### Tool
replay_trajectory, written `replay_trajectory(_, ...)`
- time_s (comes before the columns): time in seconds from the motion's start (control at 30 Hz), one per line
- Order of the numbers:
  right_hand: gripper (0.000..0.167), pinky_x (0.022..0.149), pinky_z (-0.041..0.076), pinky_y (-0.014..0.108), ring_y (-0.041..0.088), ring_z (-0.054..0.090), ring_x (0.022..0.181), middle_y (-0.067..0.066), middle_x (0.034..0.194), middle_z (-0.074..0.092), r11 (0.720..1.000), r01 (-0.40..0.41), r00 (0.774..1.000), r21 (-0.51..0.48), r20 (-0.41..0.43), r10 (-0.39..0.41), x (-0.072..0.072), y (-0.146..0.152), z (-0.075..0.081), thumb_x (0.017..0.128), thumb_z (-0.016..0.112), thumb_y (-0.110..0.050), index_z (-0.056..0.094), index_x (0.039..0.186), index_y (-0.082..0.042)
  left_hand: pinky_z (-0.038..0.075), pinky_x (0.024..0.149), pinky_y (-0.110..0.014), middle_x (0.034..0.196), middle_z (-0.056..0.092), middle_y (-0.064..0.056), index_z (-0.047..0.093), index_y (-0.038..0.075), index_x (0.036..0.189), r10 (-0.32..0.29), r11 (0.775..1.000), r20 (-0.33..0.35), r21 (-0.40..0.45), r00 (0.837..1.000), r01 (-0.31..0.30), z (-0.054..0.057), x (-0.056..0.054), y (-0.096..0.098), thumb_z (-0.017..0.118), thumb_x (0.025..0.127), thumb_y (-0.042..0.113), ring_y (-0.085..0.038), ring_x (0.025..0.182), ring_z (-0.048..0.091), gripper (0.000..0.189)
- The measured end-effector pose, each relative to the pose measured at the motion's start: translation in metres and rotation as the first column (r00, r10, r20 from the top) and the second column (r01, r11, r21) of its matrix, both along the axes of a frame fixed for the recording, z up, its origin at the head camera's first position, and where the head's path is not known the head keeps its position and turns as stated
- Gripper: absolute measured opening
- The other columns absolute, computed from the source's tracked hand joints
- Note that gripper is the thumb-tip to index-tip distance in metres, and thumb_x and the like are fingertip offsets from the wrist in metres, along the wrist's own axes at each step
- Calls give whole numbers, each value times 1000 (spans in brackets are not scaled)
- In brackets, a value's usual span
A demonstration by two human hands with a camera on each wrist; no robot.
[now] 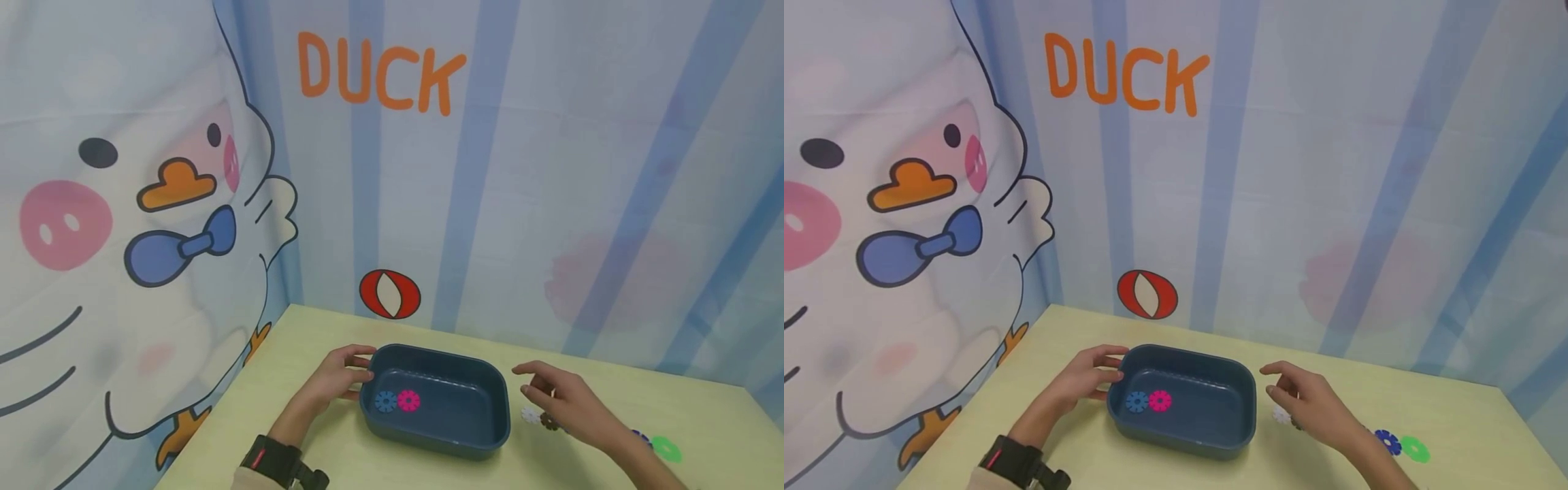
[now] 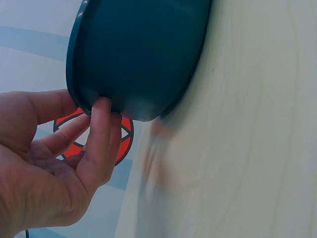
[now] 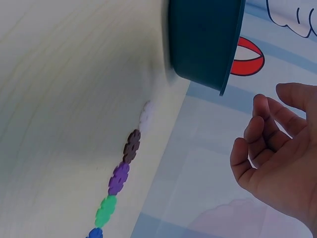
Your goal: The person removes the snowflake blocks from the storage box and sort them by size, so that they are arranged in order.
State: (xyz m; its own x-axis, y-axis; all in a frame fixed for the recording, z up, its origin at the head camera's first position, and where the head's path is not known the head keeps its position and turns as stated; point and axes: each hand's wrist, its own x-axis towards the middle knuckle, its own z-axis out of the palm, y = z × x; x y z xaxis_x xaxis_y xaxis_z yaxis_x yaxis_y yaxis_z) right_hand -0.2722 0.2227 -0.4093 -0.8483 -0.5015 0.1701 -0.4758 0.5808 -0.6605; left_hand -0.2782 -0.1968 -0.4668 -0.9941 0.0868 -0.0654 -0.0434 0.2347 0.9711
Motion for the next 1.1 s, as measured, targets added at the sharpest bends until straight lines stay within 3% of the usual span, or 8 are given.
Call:
replay_trajectory(0.4, 31, 60, 51, 29, 9, 59, 66, -3, 83, 67, 999, -46, 999, -16, -8, 46, -7, -23, -6, 107, 64, -17, 66, 134, -4, 66, 72, -41, 130, 66, -21, 61, 5, 145, 14, 1000, -9, -3, 1000, -14, 1, 2, 0, 71, 96, 4, -28, 102, 72, 49)
replay_trajectory(0.7, 38, 58, 48, 28, 13, 59, 69, 7, 88, 67, 999, -44, 998, -12, 35, 44, -7, -38, -12, 110, 58, -32, 66, 135, -4, 66, 73, -43, 130, 66, -20, 61, 5, 145, 9, 1000, -14, -6, 1000, -9, 0, 2, 0, 71, 97, 4, -26, 100, 72, 49)
replay_trajectory(1.1, 37, 59, 48, 27, 6, 55, 70, 7, 90, 68, 998, -65, 998, -7, -1, 65, -8, -46, -16, 111, 57, -32, 68, 133, -4, 66, 74, -42, 130, 66, -20, 60, 5, 146, -2, 1000, -3, -4, 1000, 2, 0, 1, 1, 69, 97, 4, -25, 99, 72, 49)
